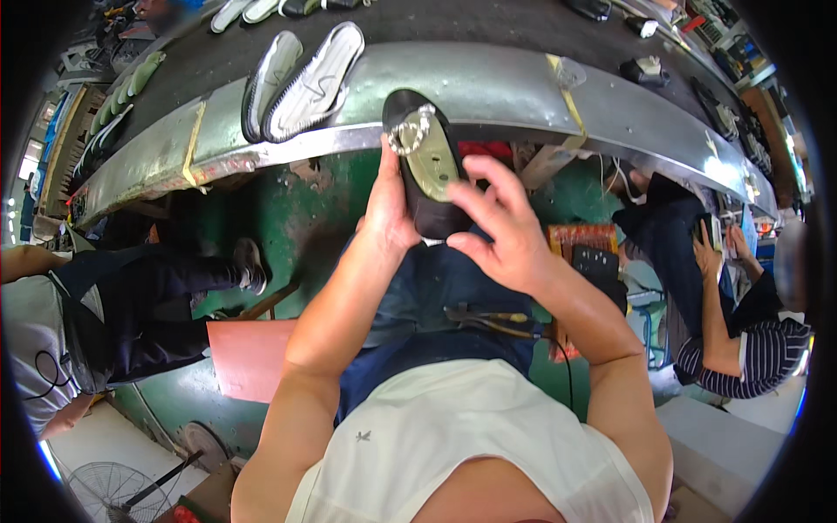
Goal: Pulling and trimming shoe upper edges over a last using pliers in a shoe factory.
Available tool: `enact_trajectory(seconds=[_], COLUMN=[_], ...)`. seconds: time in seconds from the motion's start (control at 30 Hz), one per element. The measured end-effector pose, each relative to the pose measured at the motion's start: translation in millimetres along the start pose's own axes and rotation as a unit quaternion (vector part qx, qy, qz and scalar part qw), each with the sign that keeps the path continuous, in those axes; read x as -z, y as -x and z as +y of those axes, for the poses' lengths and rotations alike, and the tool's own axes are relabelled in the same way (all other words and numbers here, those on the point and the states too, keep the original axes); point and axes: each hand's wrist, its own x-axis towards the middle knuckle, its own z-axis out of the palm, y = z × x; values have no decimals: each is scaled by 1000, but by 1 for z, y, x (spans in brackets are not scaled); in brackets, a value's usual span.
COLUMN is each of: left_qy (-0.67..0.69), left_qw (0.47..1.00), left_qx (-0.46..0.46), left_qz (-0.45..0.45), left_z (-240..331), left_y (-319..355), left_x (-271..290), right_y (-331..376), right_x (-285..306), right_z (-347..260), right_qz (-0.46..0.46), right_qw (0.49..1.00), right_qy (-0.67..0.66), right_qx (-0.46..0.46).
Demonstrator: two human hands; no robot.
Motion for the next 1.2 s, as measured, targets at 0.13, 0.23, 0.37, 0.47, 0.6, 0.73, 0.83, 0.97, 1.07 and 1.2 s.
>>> enact_trajectory(seconds=[0.13, 0.23, 0.37, 0.47, 0.6, 0.73, 0.83, 0.97, 1.07, 1.2], left_qy=[1, 29, 59, -43, -527, -644, -684, -698, -671, -610], left_qw=[1000, 999, 997, 994, 529, 545, 534, 520, 556, 629], left_qx=[-20, -4, -3, -98, -651, -517, -473, -465, -460, -468], left_qz=[-17, -28, -41, 21, 135, -145, -155, -160, -173, -115], left_z=[-4, -5, -8, -13, 3, 48, 56, 62, 61, 54], left_y=[-8, -8, -3, -7, -19, -18, -14, -26, -31, -34], left_x=[6, -2, -16, -18, -28, -34, -56, -54, -53, -56], right_y=[-3, -4, -9, -22, -35, -49, -57, -62, -73, -74], right_x=[-12, -10, -22, -25, -21, -17, -14, -10, -8, -14], right_z=[23, 32, 55, 60, 60, 57, 60, 62, 62, 54], right_qz=[80, 113, 105, 88, 114, 113, 87, 60, 55, 63], right_qw=[981, 975, 989, 988, 985, 984, 985, 985, 982, 985], right_qy=[48, 37, -16, -53, -71, -65, -81, -95, -98, -112], right_qx=[168, 190, 101, 116, 107, 123, 127, 134, 152, 116])
